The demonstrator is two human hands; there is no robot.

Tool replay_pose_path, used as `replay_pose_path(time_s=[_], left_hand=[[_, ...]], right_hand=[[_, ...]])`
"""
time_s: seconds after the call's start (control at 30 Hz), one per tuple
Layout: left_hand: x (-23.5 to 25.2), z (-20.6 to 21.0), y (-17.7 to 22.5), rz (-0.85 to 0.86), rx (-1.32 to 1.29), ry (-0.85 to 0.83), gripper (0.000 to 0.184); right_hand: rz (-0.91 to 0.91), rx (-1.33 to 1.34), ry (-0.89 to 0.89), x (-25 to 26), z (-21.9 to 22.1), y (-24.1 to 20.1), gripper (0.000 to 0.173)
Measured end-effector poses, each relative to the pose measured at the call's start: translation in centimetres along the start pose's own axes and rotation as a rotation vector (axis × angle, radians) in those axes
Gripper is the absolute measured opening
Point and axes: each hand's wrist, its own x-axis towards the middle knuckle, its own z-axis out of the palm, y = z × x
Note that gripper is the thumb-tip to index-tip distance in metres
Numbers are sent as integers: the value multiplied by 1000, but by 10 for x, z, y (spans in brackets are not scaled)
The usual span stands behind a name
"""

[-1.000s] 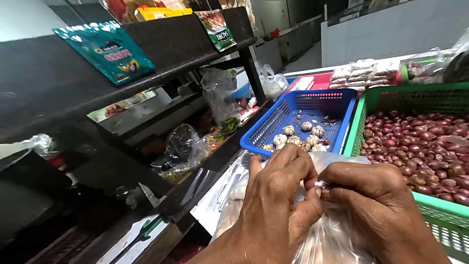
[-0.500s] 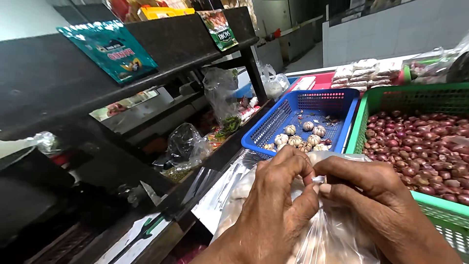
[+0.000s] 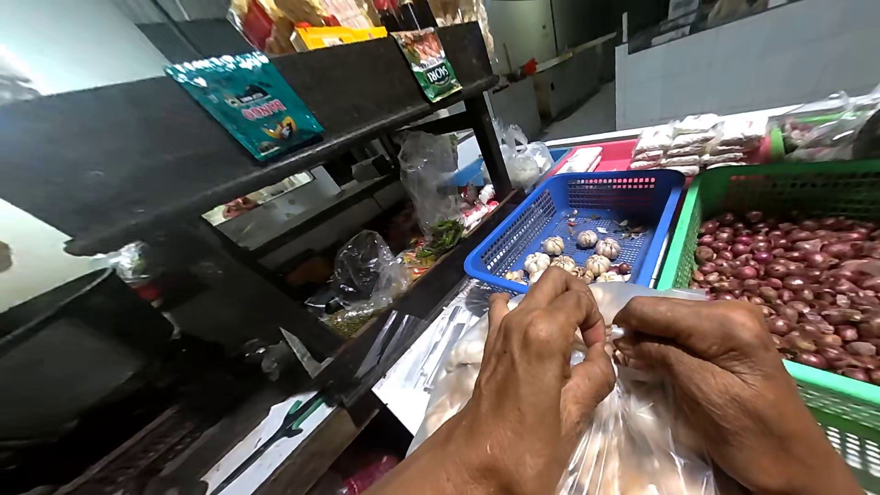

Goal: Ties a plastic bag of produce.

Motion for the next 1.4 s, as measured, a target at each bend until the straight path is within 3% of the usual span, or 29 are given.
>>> replay_pose_path(time_s=[0.3, 0.53, 0.87, 1.0, 1.17, 1.4], left_hand=[[3, 3, 1, -30, 35, -38, 9], [0, 1, -5, -61, -150, -25, 9], [4, 0, -9, -77, -278, -92, 7], [4, 2, -10, -76, -242, -109, 22], [4, 0, -6, -56, -118, -105, 14], [2, -3, -9, -21, -307, -65, 9]], right_hand=[[6, 2, -34, 2, -2, 2, 19], [-94, -326, -63, 11, 0, -6, 25], [-67, -241, 8, 7, 1, -5, 26], [-85, -164, 5, 8, 1, -4, 25], [-116, -163, -1, 9, 2, -5, 22], [-40, -292, 19, 8, 4, -8, 24]])
